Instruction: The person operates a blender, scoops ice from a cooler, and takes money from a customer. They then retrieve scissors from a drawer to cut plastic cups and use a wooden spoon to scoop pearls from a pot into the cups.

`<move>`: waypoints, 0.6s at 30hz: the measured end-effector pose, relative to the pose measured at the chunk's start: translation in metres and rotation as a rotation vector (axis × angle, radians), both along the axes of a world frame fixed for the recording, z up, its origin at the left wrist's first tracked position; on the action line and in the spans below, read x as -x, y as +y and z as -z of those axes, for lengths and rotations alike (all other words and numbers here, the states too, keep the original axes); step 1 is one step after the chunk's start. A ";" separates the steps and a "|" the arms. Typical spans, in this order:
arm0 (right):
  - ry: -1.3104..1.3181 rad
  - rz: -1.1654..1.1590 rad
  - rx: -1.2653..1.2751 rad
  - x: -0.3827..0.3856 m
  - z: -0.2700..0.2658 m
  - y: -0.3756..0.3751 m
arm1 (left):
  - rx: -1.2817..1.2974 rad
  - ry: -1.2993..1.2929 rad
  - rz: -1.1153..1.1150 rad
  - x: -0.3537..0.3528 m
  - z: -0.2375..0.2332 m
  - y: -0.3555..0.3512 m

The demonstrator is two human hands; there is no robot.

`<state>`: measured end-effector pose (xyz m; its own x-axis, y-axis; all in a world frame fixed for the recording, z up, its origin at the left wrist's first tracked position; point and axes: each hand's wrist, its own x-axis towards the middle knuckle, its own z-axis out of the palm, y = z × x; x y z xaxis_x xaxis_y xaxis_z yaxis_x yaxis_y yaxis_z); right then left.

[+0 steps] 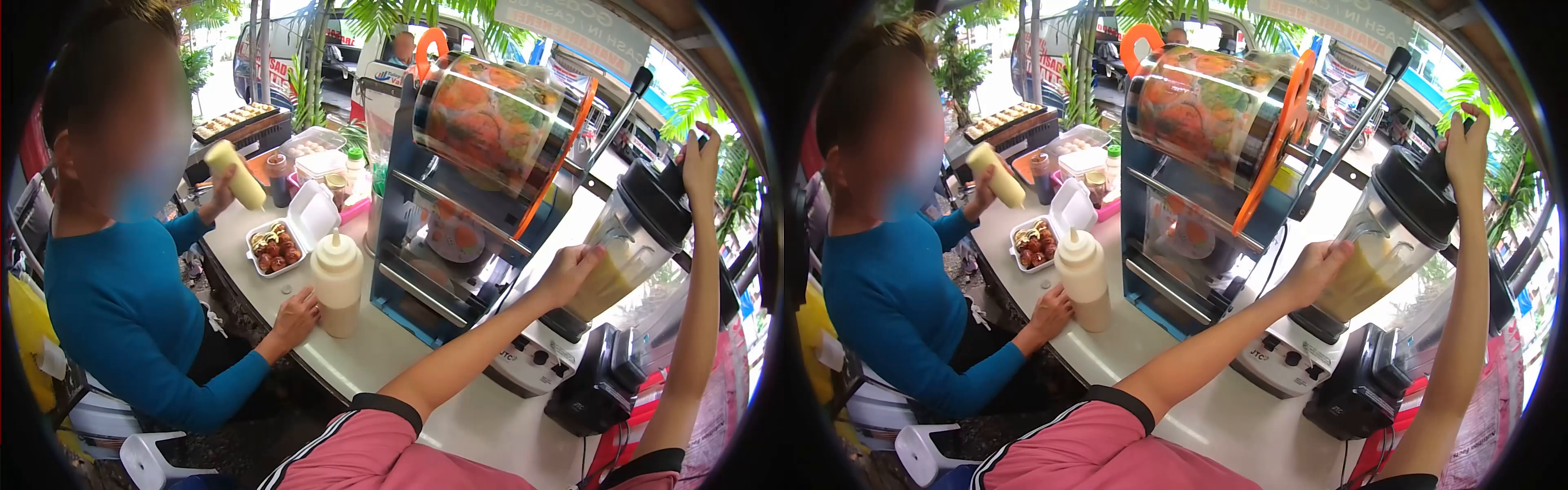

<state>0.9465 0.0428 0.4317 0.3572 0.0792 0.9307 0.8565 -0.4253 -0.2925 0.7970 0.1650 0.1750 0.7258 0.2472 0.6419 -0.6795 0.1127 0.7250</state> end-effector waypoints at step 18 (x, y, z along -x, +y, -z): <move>-0.191 0.029 0.149 0.045 0.016 0.019 | 0.136 0.150 0.204 0.007 -0.003 0.002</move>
<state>0.9018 0.0616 0.4159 0.1798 0.2127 0.9604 0.8773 -0.4764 -0.0587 0.7897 0.1671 0.1779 0.8539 0.1632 0.4941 -0.5189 0.3391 0.7847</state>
